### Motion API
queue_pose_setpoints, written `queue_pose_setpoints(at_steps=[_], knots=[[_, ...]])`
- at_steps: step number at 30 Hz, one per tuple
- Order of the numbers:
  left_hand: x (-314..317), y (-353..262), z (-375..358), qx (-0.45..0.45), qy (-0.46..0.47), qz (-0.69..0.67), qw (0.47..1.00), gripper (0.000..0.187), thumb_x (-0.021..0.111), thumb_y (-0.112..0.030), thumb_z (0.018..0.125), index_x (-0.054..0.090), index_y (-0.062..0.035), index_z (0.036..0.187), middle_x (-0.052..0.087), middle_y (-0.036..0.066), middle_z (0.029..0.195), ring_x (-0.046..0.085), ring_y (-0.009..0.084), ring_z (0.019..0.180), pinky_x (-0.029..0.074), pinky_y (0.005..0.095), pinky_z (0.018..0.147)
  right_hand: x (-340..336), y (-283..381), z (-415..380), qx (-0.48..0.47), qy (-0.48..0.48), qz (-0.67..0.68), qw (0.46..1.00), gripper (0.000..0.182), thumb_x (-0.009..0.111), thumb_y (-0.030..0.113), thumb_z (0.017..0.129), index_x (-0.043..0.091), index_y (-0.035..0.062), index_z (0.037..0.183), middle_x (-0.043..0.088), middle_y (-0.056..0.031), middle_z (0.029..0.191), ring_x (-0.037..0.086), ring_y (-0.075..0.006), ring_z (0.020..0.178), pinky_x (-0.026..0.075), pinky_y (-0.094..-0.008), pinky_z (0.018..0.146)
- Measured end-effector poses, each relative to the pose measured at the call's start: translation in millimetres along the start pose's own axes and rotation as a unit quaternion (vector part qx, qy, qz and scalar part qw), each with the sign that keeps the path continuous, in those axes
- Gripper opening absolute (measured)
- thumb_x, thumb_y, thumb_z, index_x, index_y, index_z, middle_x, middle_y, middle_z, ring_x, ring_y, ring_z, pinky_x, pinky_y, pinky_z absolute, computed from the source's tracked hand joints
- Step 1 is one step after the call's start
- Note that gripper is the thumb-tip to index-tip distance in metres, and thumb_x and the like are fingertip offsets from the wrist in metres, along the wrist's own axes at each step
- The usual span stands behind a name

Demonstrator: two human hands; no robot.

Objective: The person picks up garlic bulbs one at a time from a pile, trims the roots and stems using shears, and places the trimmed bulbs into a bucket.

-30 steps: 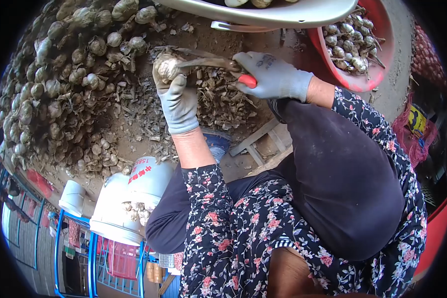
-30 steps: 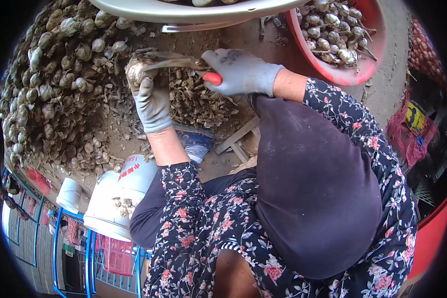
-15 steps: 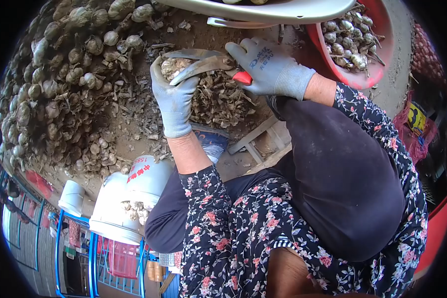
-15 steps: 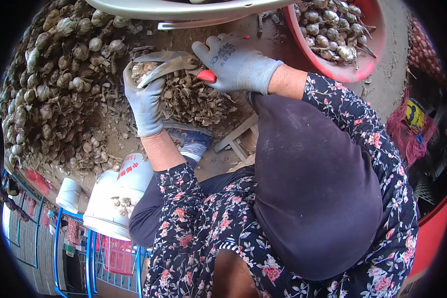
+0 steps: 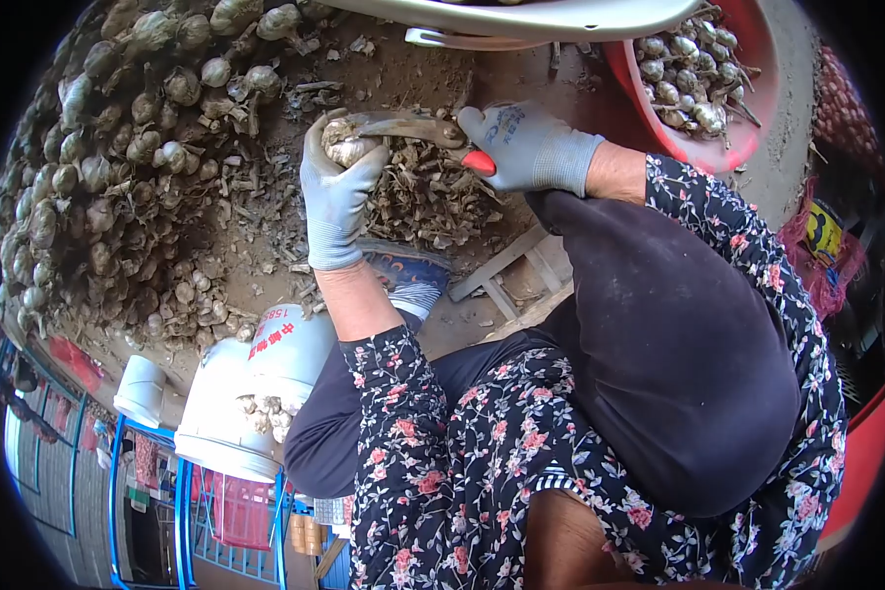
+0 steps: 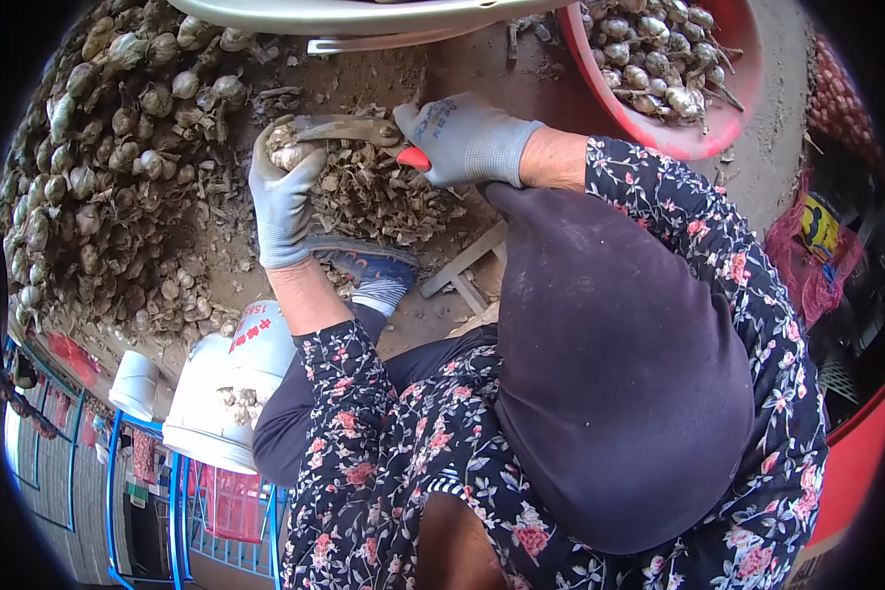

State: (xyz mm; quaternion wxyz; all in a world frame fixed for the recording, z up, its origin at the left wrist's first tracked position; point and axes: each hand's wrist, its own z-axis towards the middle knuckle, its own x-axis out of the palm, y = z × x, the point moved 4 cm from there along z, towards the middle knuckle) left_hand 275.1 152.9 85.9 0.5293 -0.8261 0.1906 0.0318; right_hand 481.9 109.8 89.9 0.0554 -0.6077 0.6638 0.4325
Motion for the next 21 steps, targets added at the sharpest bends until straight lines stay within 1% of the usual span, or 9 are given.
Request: queue_pose_setpoints(at_steps=[2, 3, 4, 7, 11, 16, 18, 20, 21], knots=[[4.2, 7.0, -2.5, -0.087, 0.039, -0.196, 0.976, 0.056, 0.075, -0.008, 0.068, 0.050, 0.0035, 0.117, 0.061, 0.010, 0.099, 0.059, 0.0123, 0.087, 0.048, 0.0250, 0.080, 4.2, 1.1, -2.5, 0.001, 0.001, 0.015, 1.000, 0.042, 0.065, 0.023, 0.075, 0.046, -0.0023, 0.103, 0.063, -0.0204, 0.085, 0.064, -0.0359, 0.081, 0.050, -0.0435, 0.071], [5.2, 7.7, -4.1, -0.092, 0.029, -0.234, 0.967, 0.050, 0.074, -0.005, 0.068, 0.052, 0.0040, 0.111, 0.061, 0.008, 0.089, 0.058, 0.0098, 0.072, 0.048, 0.0218, 0.066, 3.6, 0.8, -2.5, -0.004, 0.013, 0.005, 1.000, 0.042, 0.064, 0.024, 0.075, 0.047, -0.0021, 0.103, 0.063, -0.0201, 0.084, 0.064, -0.0362, 0.080, 0.050, -0.0437, 0.071], [1.3, 12.1, -3.3, -0.092, 0.028, -0.236, 0.967, 0.050, 0.074, -0.005, 0.068, 0.052, 0.0040, 0.111, 0.061, 0.008, 0.089, 0.058, 0.0098, 0.072, 0.048, 0.0218, 0.066, 3.8, 0.4, -3.0, -0.009, 0.026, -0.005, 1.000, 0.041, 0.064, 0.024, 0.075, 0.047, -0.0018, 0.102, 0.063, -0.0198, 0.083, 0.064, -0.0365, 0.080, 0.050, -0.0439, 0.071], [-5.6, 23.6, -10.5, -0.159, 0.203, -0.435, 0.863, 0.041, 0.069, -0.002, 0.066, 0.054, 0.0029, 0.104, 0.059, 0.006, 0.079, 0.048, 0.0092, 0.050, 0.037, 0.0206, 0.043, 7.8, -9.0, -7.9, -0.030, -0.010, 0.018, 0.999, 0.040, 0.062, 0.027, 0.078, 0.048, -0.0005, 0.103, 0.063, -0.0191, 0.082, 0.063, -0.0363, 0.079, 0.049, -0.0446, 0.071], [-8.1, 23.7, -11.8, -0.153, 0.126, -0.388, 0.900, 0.050, 0.072, -0.004, 0.065, 0.053, 0.0039, 0.110, 0.060, 0.006, 0.082, 0.055, 0.0107, 0.061, 0.043, 0.0207, 0.050, 5.0, -11.1, -12.1, -0.030, -0.059, 0.033, 0.997, 0.041, 0.062, 0.030, 0.080, 0.048, 0.0009, 0.105, 0.062, -0.0187, 0.082, 0.063, -0.0353, 0.080, 0.049, -0.0445, 0.073], [-4.9, 9.9, -13.9, -0.104, 0.139, -0.344, 0.923, 0.052, 0.071, -0.003, 0.065, 0.053, 0.0039, 0.114, 0.062, 0.006, 0.090, 0.058, 0.0105, 0.073, 0.049, 0.0218, 0.064, -6.5, 4.1, -12.5, -0.106, -0.141, -0.030, 0.984, 0.041, 0.062, 0.032, 0.080, 0.049, 0.0022, 0.105, 0.062, -0.0179, 0.086, 0.063, -0.0335, 0.081, 0.049, -0.0433, 0.072], [-3.4, 10.9, -15.0, -0.172, 0.168, -0.193, 0.951, 0.054, 0.072, -0.005, 0.064, 0.053, 0.0042, 0.113, 0.062, 0.006, 0.094, 0.059, 0.0097, 0.076, 0.049, 0.0211, 0.068, -8.0, 8.0, -4.5, -0.110, -0.145, -0.052, 0.982, 0.040, 0.062, 0.031, 0.080, 0.049, 0.0025, 0.105, 0.063, -0.0176, 0.086, 0.064, -0.0333, 0.080, 0.050, -0.0437, 0.071], [0.5, 10.1, -16.9, -0.156, 0.176, -0.205, 0.950, 0.052, 0.072, -0.005, 0.064, 0.054, 0.0042, 0.112, 0.063, 0.006, 0.093, 0.059, 0.0092, 0.076, 0.049, 0.0206, 0.067, -13.1, 11.7, -2.6, -0.109, -0.148, -0.075, 0.980, 0.039, 0.062, 0.030, 0.079, 0.049, 0.0029, 0.104, 0.063, -0.0172, 0.086, 0.064, -0.0332, 0.079, 0.050, -0.0441, 0.070], [1.4, 10.5, -17.6, -0.150, 0.170, -0.247, 0.942, 0.050, 0.072, -0.005, 0.064, 0.055, 0.0033, 0.110, 0.063, 0.005, 0.091, 0.059, 0.0089, 0.074, 0.048, 0.0204, 0.067, -14.3, 11.7, -0.8, -0.091, -0.080, -0.065, 0.991, 0.039, 0.062, 0.029, 0.079, 0.049, 0.0025, 0.104, 0.063, -0.0183, 0.088, 0.064, -0.0342, 0.078, 0.049, -0.0447, 0.069]])
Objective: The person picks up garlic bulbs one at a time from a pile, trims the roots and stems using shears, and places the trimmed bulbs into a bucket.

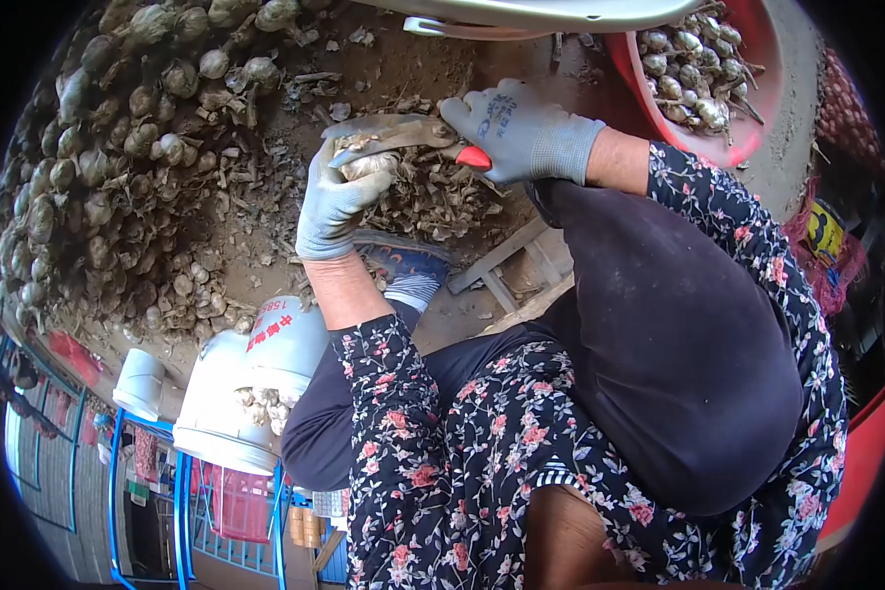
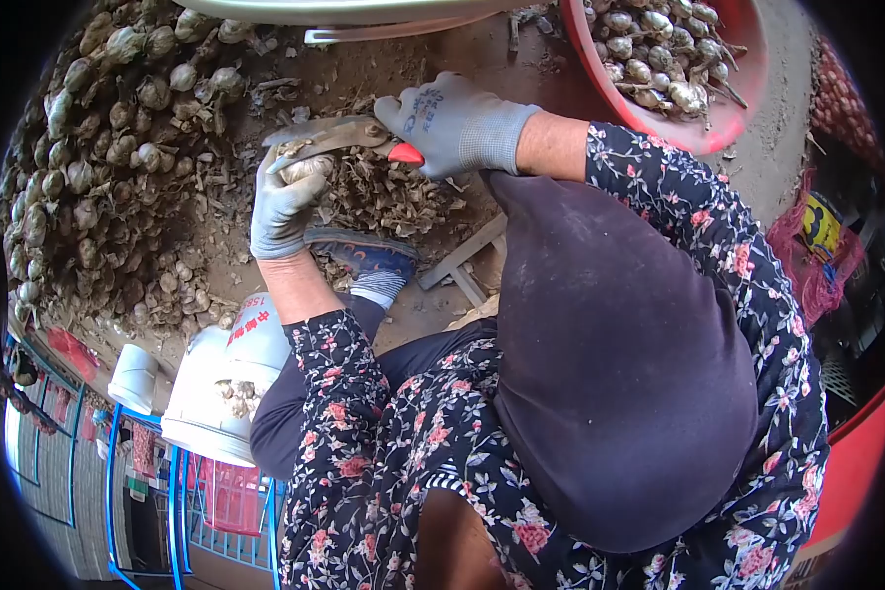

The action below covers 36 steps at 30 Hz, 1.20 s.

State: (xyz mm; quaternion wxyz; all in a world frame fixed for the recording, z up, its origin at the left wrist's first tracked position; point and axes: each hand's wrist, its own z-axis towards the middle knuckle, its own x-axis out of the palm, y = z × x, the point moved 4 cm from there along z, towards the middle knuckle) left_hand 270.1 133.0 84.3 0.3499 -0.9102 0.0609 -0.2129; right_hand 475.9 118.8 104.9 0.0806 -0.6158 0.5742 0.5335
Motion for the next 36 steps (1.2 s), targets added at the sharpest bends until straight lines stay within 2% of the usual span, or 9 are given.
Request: queue_pose_setpoints(at_steps=[5, 9, 11, 13, 15, 21, 25, 30, 36], knots=[[10.0, -19.6, -1.1, -0.013, -0.095, -0.006, 0.995, 0.046, 0.075, -0.008, 0.064, 0.057, -0.0006, 0.105, 0.062, 0.003, 0.087, 0.059, 0.0093, 0.072, 0.048, 0.0207, 0.065, 30.2, -13.4, -7.0, 0.071, 0.002, 0.143, 0.987, 0.035, 0.059, 0.028, 0.081, 0.049, -0.0005, 0.099, 0.062, -0.0241, 0.081, 0.062, -0.0386, 0.078, 0.048, -0.0466, 0.070], [78.1, -113.4, -20.0, 0.222, 0.024, -0.061, 0.973, 0.069, 0.071, 0.002, 0.063, 0.043, 0.0041, 0.125, 0.054, 0.015, 0.113, 0.062, 0.0163, 0.074, 0.053, 0.0270, 0.062, 35.3, -17.0, -9.3, 0.128, 0.039, 0.176, 0.975, 0.032, 0.054, 0.029, 0.085, 0.048, -0.0005, 0.095, 0.059, -0.0248, 0.086, 0.058, -0.0399, 0.088, 0.046, -0.0467, 0.078], [49.7, -124.8, 6.5, 0.237, -0.150, 0.022, 0.960, 0.065, 0.064, 0.002, 0.071, 0.036, 0.0053, 0.129, 0.052, 0.020, 0.118, 0.064, 0.0218, 0.073, 0.054, 0.0261, 0.057, 34.7, -19.6, -8.1, 0.148, 0.082, 0.194, 0.966, 0.029, 0.055, 0.026, 0.083, 0.047, 0.0009, 0.094, 0.056, -0.0240, 0.093, 0.055, -0.0404, 0.093, 0.045, -0.0472, 0.081], [-23.5, -97.2, 56.6, 0.211, -0.317, 0.287, 0.879, 0.059, 0.061, 0.001, 0.076, 0.035, 0.0053, 0.128, 0.052, 0.024, 0.116, 0.065, 0.0270, 0.074, 0.055, 0.0318, 0.063, 39.3, -22.6, -8.5, 0.141, 0.076, 0.167, 0.973, 0.030, 0.055, 0.027, 0.083, 0.046, 0.0005, 0.094, 0.055, -0.0236, 0.095, 0.055, -0.0398, 0.094, 0.045, -0.0463, 0.081], [-65.6, -61.9, 98.6, 0.183, -0.374, 0.675, 0.609, 0.054, 0.060, 0.000, 0.078, 0.037, 0.0047, 0.126, 0.047, 0.028, 0.120, 0.065, 0.0343, 0.080, 0.054, 0.0382, 0.074, 40.9, -25.5, -9.4, 0.157, 0.088, 0.183, 0.967, 0.032, 0.056, 0.028, 0.083, 0.047, 0.0001, 0.095, 0.056, -0.0236, 0.097, 0.055, -0.0396, 0.095, 0.046, -0.0453, 0.082], [-53.6, -71.1, 121.0, -0.079, -0.344, 0.674, 0.649, 0.052, 0.060, -0.006, 0.080, 0.037, 0.0004, 0.126, 0.033, 0.029, 0.128, 0.062, 0.0423, 0.096, 0.051, 0.0452, 0.084, 38.6, -29.5, -15.9, 0.151, 0.072, 0.178, 0.970, 0.040, 0.049, 0.035, 0.087, 0.048, -0.0033, 0.098, 0.062, -0.0246, 0.092, 0.060, -0.0381, 0.094, 0.046, -0.0438, 0.083], [-61.2, -62.1, 99.7, -0.132, -0.321, 0.682, 0.644, 0.045, 0.064, -0.014, 0.080, 0.045, -0.0085, 0.120, 0.041, 0.023, 0.121, 0.061, 0.0418, 0.100, 0.050, 0.0439, 0.088, 30.4, -33.9, -13.5, 0.163, 0.081, 0.188, 0.965, 0.038, 0.050, 0.035, 0.086, 0.048, -0.0017, 0.098, 0.062, -0.0235, 0.093, 0.061, -0.0374, 0.094, 0.047, -0.0433, 0.083], [-61.2, -8.1, 56.2, 0.047, -0.307, 0.644, 0.699, 0.048, 0.068, -0.011, 0.072, 0.048, -0.0171, 0.116, 0.038, 0.028, 0.128, 0.057, 0.0456, 0.102, 0.048, 0.0462, 0.089, 38.6, -40.3, -14.5, 0.163, 0.055, 0.210, 0.963, 0.037, 0.056, 0.034, 0.085, 0.046, 0.0010, 0.100, 0.060, -0.0234, 0.090, 0.060, -0.0392, 0.088, 0.046, -0.0456, 0.078], [-56.2, -4.1, 79.4, -0.143, -0.398, 0.645, 0.636, 0.054, 0.069, -0.008, 0.074, 0.039, -0.0021, 0.119, 0.050, 0.017, 0.115, 0.064, 0.0326, 0.090, 0.053, 0.0410, 0.074, 26.9, -32.9, -7.6, 0.171, 0.098, 0.180, 0.964, 0.039, 0.051, 0.033, 0.086, 0.047, -0.0014, 0.102, 0.064, -0.0227, 0.093, 0.062, -0.0363, 0.092, 0.047, -0.0429, 0.082]])
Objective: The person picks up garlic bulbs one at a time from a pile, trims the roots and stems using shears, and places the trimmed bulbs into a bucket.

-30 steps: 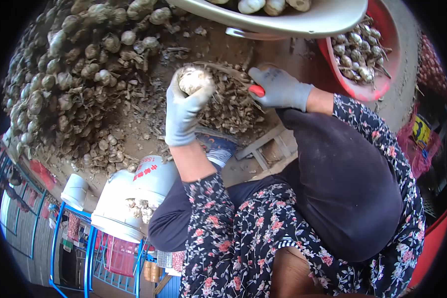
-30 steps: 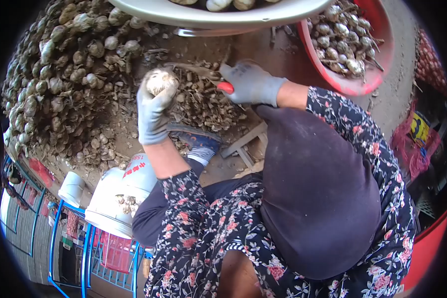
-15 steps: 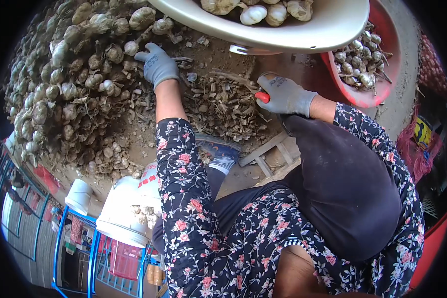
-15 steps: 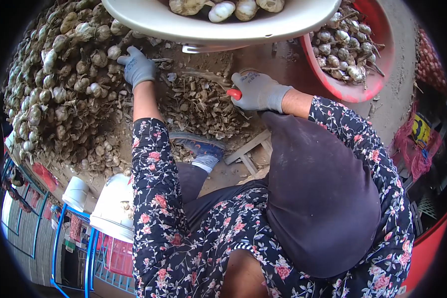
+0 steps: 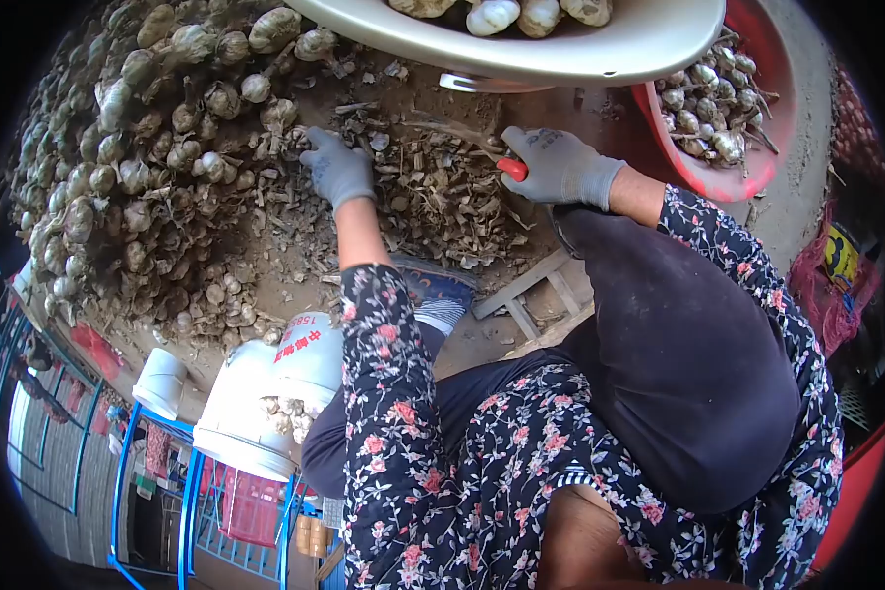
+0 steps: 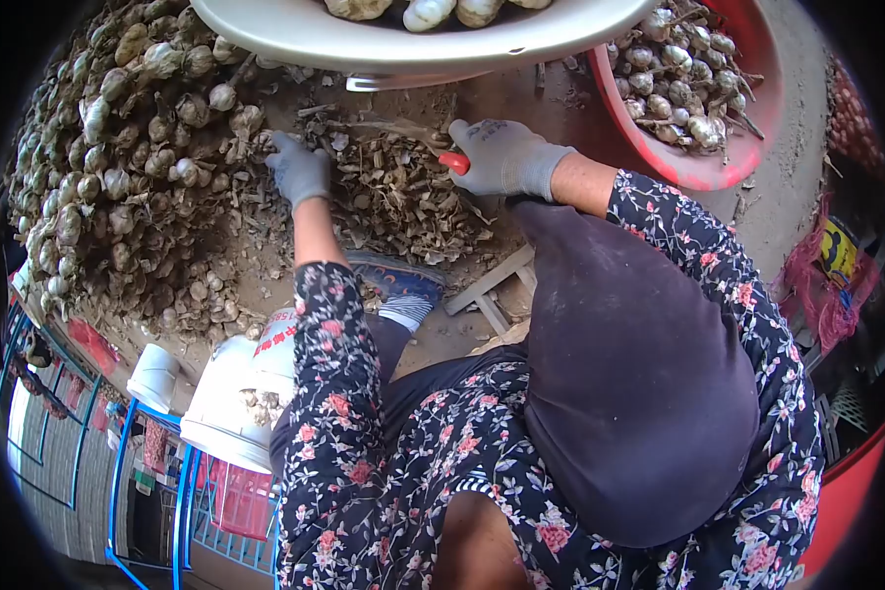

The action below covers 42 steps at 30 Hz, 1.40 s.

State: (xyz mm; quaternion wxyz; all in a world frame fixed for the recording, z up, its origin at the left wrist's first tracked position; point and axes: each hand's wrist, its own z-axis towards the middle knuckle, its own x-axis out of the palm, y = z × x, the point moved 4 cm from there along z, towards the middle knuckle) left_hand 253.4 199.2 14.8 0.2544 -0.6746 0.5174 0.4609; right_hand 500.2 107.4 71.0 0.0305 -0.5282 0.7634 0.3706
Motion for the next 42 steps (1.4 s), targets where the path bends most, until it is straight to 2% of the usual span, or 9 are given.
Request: queue_pose_setpoints(at_steps=[2, 4, 7, 10, 20, 25, 31, 34, 42], knots=[[25.7, 30.5, 37.3, 0.061, 0.029, -0.241, 0.968, 0.053, 0.071, -0.006, 0.072, 0.042, -0.0025, 0.116, 0.053, 0.013, 0.107, 0.064, 0.0279, 0.087, 0.053, 0.0377, 0.072, -0.5, 4.7, 4.3, 0.004, 0.019, -0.013, 1.000, 0.038, 0.051, 0.033, 0.087, 0.047, -0.0011, 0.104, 0.063, -0.0219, 0.097, 0.062, -0.0352, 0.094, 0.047, -0.0436, 0.083], [18.2, 42.0, 42.6, 0.130, 0.102, -0.651, 0.741, 0.045, 0.071, 0.002, 0.071, 0.049, -0.0032, 0.110, 0.059, 0.004, 0.091, 0.061, 0.0162, 0.076, 0.053, 0.0269, 0.067, -2.5, 11.8, 5.3, -0.005, -0.003, -0.027, 1.000, 0.037, 0.050, 0.033, 0.087, 0.047, -0.0006, 0.104, 0.063, -0.0210, 0.098, 0.062, -0.0350, 0.095, 0.047, -0.0439, 0.083], [-22.8, 35.4, -7.3, 0.100, 0.243, -0.766, 0.587, 0.046, 0.064, 0.007, 0.077, 0.049, -0.0058, 0.119, 0.062, 0.008, 0.100, 0.063, 0.0189, 0.082, 0.054, 0.0319, 0.075, -7.9, 18.6, 7.4, -0.025, -0.050, -0.058, 0.997, 0.037, 0.051, 0.034, 0.088, 0.047, 0.0005, 0.104, 0.062, -0.0196, 0.099, 0.062, -0.0345, 0.095, 0.048, -0.0441, 0.082], [-42.4, 20.5, -38.4, 0.129, 0.245, -0.803, 0.527, 0.049, 0.063, 0.008, 0.078, 0.048, -0.0080, 0.121, 0.062, 0.007, 0.100, 0.063, 0.0177, 0.080, 0.055, 0.0310, 0.073, -24.5, 39.3, 6.1, -0.060, -0.100, -0.096, 0.989, 0.037, 0.053, 0.035, 0.088, 0.047, 0.0020, 0.105, 0.061, -0.0191, 0.098, 0.062, -0.0336, 0.092, 0.048, -0.0435, 0.080], [-61.1, 15.4, -70.8, 0.092, 0.200, -0.734, 0.642, 0.059, 0.066, 0.008, 0.068, 0.046, -0.0028, 0.123, 0.058, 0.008, 0.106, 0.061, 0.0156, 0.091, 0.053, 0.0264, 0.077, -25.8, 61.0, 3.6, -0.110, -0.161, -0.193, 0.962, 0.050, 0.064, 0.032, 0.079, 0.046, 0.0004, 0.113, 0.062, -0.0160, 0.094, 0.063, -0.0310, 0.088, 0.047, -0.0452, 0.082], [-76.7, 8.3, -72.9, 0.265, -0.077, -0.579, 0.767, 0.056, 0.072, 0.003, 0.067, 0.049, -0.0012, 0.118, 0.061, 0.006, 0.099, 0.060, 0.0135, 0.084, 0.050, 0.0260, 0.078, -27.5, 65.8, -1.3, -0.081, -0.040, -0.173, 0.981, 0.049, 0.067, 0.027, 0.075, 0.046, -0.0007, 0.110, 0.062, -0.0179, 0.096, 0.064, -0.0317, 0.090, 0.049, -0.0437, 0.079], [-83.4, 4.4, -67.3, 0.185, 0.057, -0.645, 0.739, 0.057, 0.073, -0.001, 0.062, 0.050, -0.0014, 0.114, 0.060, 0.008, 0.097, 0.058, 0.0130, 0.083, 0.050, 0.0257, 0.076, -19.9, 42.0, 11.0, -0.085, -0.068, -0.101, 0.989, 0.040, 0.064, 0.028, 0.080, 0.043, 0.0009, 0.101, 0.060, -0.0202, 0.077, 0.063, -0.0361, 0.073, 0.050, -0.0449, 0.068], [-81.2, 7.3, -74.2, 0.122, 0.277, -0.741, 0.599, 0.057, 0.075, 0.001, 0.063, 0.053, -0.0004, 0.115, 0.064, 0.007, 0.094, 0.061, 0.0120, 0.079, 0.050, 0.0237, 0.072, -15.2, 29.6, 8.3, -0.055, -0.093, -0.025, 0.994, 0.034, 0.060, 0.027, 0.085, 0.043, 0.0014, 0.100, 0.061, -0.0206, 0.072, 0.062, -0.0379, 0.071, 0.048, -0.0467, 0.067], [-69.2, 17.1, -61.7, 0.159, 0.212, -0.674, 0.689, 0.061, 0.078, -0.001, 0.062, 0.053, 0.0029, 0.118, 0.063, 0.005, 0.099, 0.059, 0.0110, 0.083, 0.049, 0.0246, 0.076, -24.5, 30.6, -5.1, -0.126, -0.168, -0.172, 0.962, 0.050, 0.065, 0.026, 0.077, 0.044, 0.0032, 0.117, 0.054, -0.0153, 0.093, 0.059, -0.0314, 0.086, 0.047, -0.0427, 0.076]])
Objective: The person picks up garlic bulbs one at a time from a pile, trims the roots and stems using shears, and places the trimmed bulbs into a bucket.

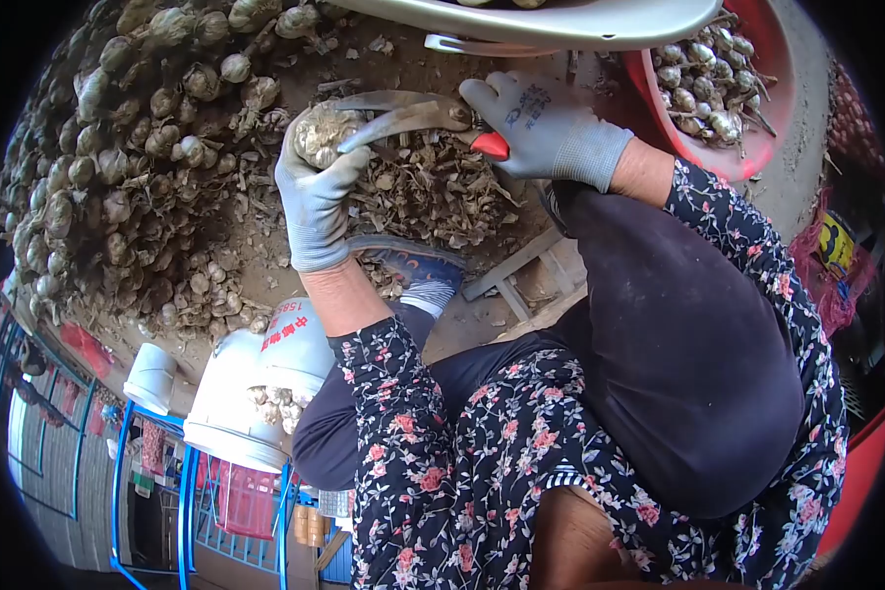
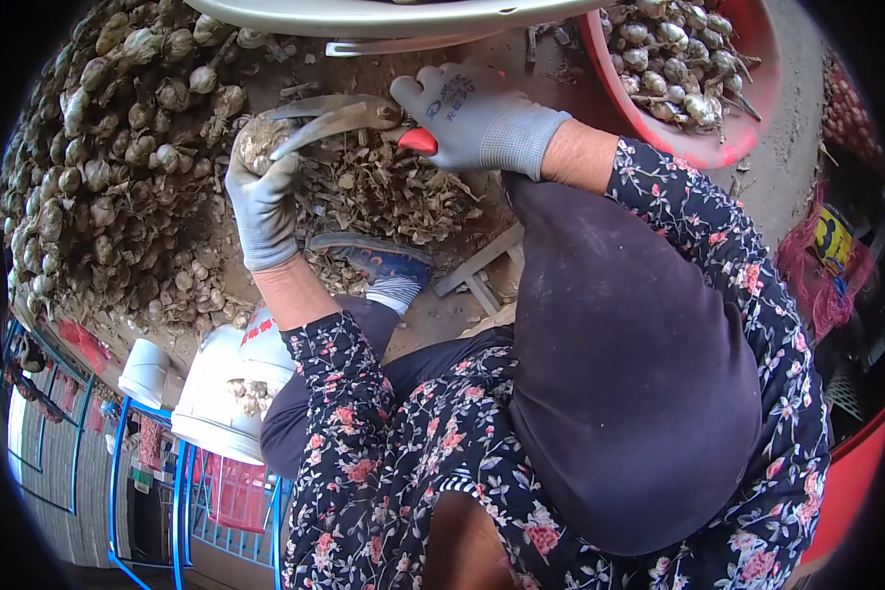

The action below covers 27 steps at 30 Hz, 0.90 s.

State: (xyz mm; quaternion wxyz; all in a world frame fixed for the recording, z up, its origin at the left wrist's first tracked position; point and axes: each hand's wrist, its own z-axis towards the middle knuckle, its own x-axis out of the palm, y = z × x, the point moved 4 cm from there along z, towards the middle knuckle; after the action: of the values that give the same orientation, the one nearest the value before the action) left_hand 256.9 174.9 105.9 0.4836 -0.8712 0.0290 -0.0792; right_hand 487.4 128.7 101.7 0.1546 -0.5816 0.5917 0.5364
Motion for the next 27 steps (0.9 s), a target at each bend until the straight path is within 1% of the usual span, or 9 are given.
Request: queue_pose_setpoints(at_steps=[3, 5, 7, 11, 15, 18, 21, 25, 27], knots=[[-1.7, 2.3, -1.2, -0.038, 0.053, 0.006, 0.998, 0.072, 0.078, -0.004, 0.058, 0.049, 0.0053, 0.123, 0.062, 0.008, 0.104, 0.059, 0.0129, 0.088, 0.049, 0.0246, 0.078, -12.6, 1.6, 2.0, -0.049, -0.050, -0.039, 0.997, 0.054, 0.069, 0.024, 0.071, 0.045, 0.0042, 0.115, 0.054, -0.0134, 0.090, 0.059, -0.0294, 0.085, 0.048, -0.0412, 0.075], [0.0, 1.9, 0.1, -0.043, 0.080, 0.022, 0.996, 0.080, 0.076, -0.004, 0.054, 0.045, 0.0067, 0.127, 0.061, 0.011, 0.108, 0.059, 0.0145, 0.092, 0.049, 0.0244, 0.080, -18.6, 2.3, 5.5, -0.056, -0.008, -0.047, 0.997, 0.055, 0.070, 0.023, 0.069, 0.045, 0.0041, 0.114, 0.054, -0.0137, 0.090, 0.060, -0.0292, 0.084, 0.048, -0.0406, 0.075], [6.8, -5.9, -0.2, -0.012, 0.105, 0.079, 0.991, 0.079, 0.074, -0.004, 0.054, 0.044, 0.0076, 0.126, 0.061, 0.012, 0.106, 0.060, 0.0157, 0.091, 0.051, 0.0261, 0.078, -15.4, 1.3, 5.3, -0.061, 0.032, -0.057, 0.996, 0.056, 0.070, 0.023, 0.067, 0.045, 0.0039, 0.113, 0.054, -0.0139, 0.091, 0.060, -0.0290, 0.083, 0.049, -0.0400, 0.074], [18.8, -16.6, -9.6, -0.071, 0.103, 0.091, 0.988, 0.077, 0.078, -0.008, 0.053, 0.045, 0.0092, 0.120, 0.061, 0.014, 0.101, 0.061, 0.0178, 0.087, 0.054, 0.0288, 0.068, -11.5, 5.5, 3.9, -0.062, 0.084, -0.081, 0.991, 0.057, 0.072, 0.025, 0.065, 0.045, 0.0025, 0.109, 0.056, -0.0142, 0.089, 0.062, -0.0296, 0.079, 0.049, -0.0399, 0.070], [11.5, -4.9, -2.0, -0.097, 0.130, 0.128, 0.978, 0.070, 0.076, -0.008, 0.055, 0.047, 0.0081, 0.117, 0.062, 0.011, 0.098, 0.062, 0.0163, 0.085, 0.054, 0.0283, 0.067, 2.6, 5.5, -4.0, -0.074, 0.126, -0.085, 0.986, 0.053, 0.070, 0.026, 0.071, 0.044, 0.0000, 0.108, 0.062, -0.0172, 0.085, 0.066, -0.0309, 0.077, 0.052, -0.0408, 0.070], [5.1, 10.7, 4.9, -0.048, 0.108, 0.175, 0.977, 0.058, 0.076, -0.011, 0.060, 0.054, 0.0058, 0.111, 0.064, 0.008, 0.096, 0.062, 0.0135, 0.082, 0.053, 0.0275, 0.073, 11.8, 8.6, -6.9, -0.060, 0.132, -0.016, 0.989, 0.054, 0.071, 0.026, 0.068, 0.044, -0.0001, 0.108, 0.059, -0.0149, 0.081, 0.063, -0.0331, 0.073, 0.049, -0.0423, 0.065], [12.1, 21.6, -2.1, -0.126, 0.193, 0.068, 0.971, 0.057, 0.075, -0.011, 0.061, 0.055, 0.0053, 0.112, 0.064, 0.009, 0.097, 0.063, 0.0145, 0.082, 0.053, 0.0272, 0.076, 18.9, 3.0, -3.0, -0.012, 0.137, 0.078, 0.987, 0.048, 0.068, 0.026, 0.072, 0.044, -0.0012, 0.104, 0.061, -0.0176, 0.077, 0.063, -0.0352, 0.073, 0.049, -0.0452, 0.066], [3.9, 23.8, -2.9, -0.094, 0.133, -0.067, 0.984, 0.069, 0.075, -0.013, 0.059, 0.048, 0.0059, 0.120, 0.063, 0.011, 0.101, 0.063, 0.0166, 0.088, 0.052, 0.0279, 0.078, 12.8, -9.5, -12.1, 0.065, 0.045, 0.146, 0.986, 0.034, 0.061, 0.027, 0.081, 0.046, 0.0000, 0.096, 0.064, -0.0196, 0.081, 0.064, -0.0353, 0.079, 0.050, -0.0434, 0.071], [2.9, 20.5, -5.0, -0.089, 0.114, -0.041, 0.989, 0.069, 0.075, -0.013, 0.059, 0.048, 0.0059, 0.120, 0.062, 0.011, 0.102, 0.062, 0.0163, 0.088, 0.051, 0.0276, 0.080, 10.0, -10.0, -17.0, 0.077, 0.067, 0.148, 0.984, 0.032, 0.058, 0.027, 0.083, 0.047, 0.0003, 0.096, 0.064, -0.0193, 0.081, 0.064, -0.0353, 0.080, 0.050, -0.0432, 0.072]])
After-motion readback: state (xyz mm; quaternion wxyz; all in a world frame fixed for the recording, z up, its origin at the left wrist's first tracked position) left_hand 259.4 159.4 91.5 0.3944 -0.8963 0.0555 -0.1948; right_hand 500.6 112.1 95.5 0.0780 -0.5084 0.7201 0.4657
